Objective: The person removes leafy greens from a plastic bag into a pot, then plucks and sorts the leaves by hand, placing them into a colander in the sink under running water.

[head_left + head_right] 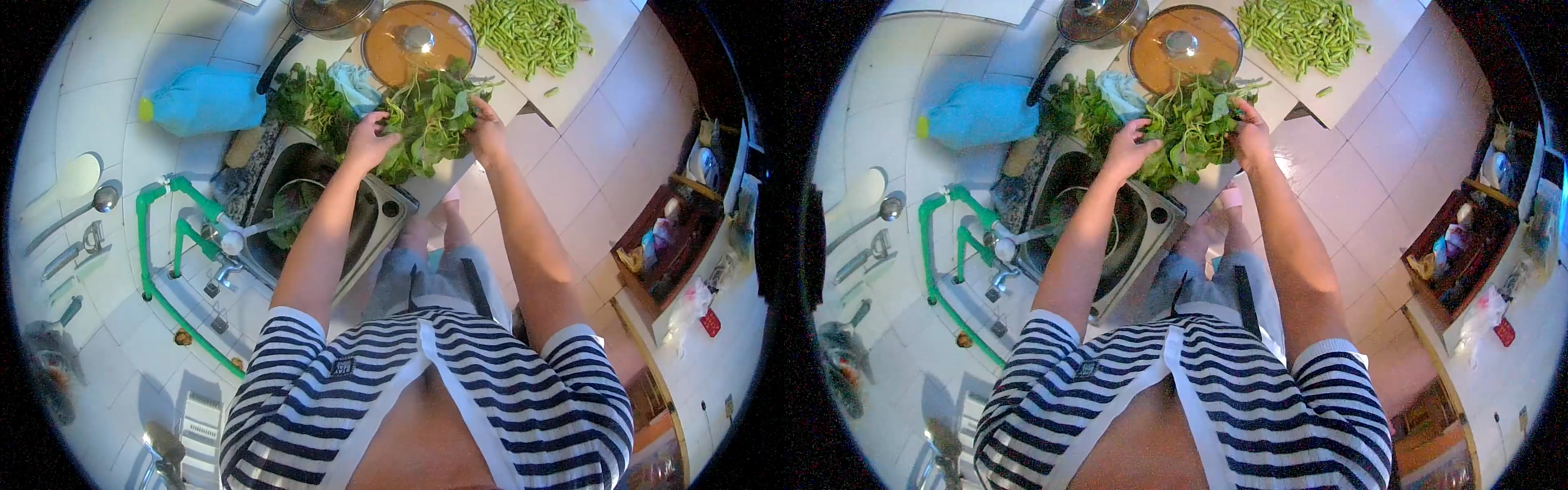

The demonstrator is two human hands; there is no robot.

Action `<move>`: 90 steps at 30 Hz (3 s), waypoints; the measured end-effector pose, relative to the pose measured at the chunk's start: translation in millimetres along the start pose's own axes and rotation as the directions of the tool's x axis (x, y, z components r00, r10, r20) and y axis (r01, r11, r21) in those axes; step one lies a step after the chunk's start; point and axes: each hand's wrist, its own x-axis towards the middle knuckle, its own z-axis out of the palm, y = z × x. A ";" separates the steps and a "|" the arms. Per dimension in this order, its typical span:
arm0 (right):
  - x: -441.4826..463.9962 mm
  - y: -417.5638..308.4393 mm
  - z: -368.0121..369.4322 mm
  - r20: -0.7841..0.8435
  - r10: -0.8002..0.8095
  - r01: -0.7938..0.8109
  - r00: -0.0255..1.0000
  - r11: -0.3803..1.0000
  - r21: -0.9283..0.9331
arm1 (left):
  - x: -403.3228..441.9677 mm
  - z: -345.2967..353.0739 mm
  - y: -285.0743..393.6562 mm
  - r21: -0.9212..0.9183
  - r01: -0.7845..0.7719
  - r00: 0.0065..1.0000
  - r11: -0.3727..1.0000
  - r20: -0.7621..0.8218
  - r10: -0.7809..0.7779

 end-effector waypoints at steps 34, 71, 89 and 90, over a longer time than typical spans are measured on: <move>-31.6 9.7 50.7 0.388 -0.592 0.580 0.706 0.171 -0.796 | 3.1 0.1 40.1 0.402 -0.455 0.823 0.795 -0.150 0.547; -98.5 6.4 3.1 0.131 -0.581 0.465 0.803 0.474 -0.748 | -1.9 -75.9 -97.5 -0.753 -0.050 0.844 0.656 -0.383 -0.376; 72.4 -4.6 175.7 0.327 -0.356 0.444 0.875 0.323 -0.836 | 9.5 -63.7 -114.9 -0.778 -0.117 0.807 0.617 -0.437 -0.398; 87.3 -13.5 160.7 0.240 -0.424 0.446 0.873 0.497 -0.744 | 13.5 -63.4 -117.9 -0.855 -0.124 0.805 0.503 -0.383 -0.453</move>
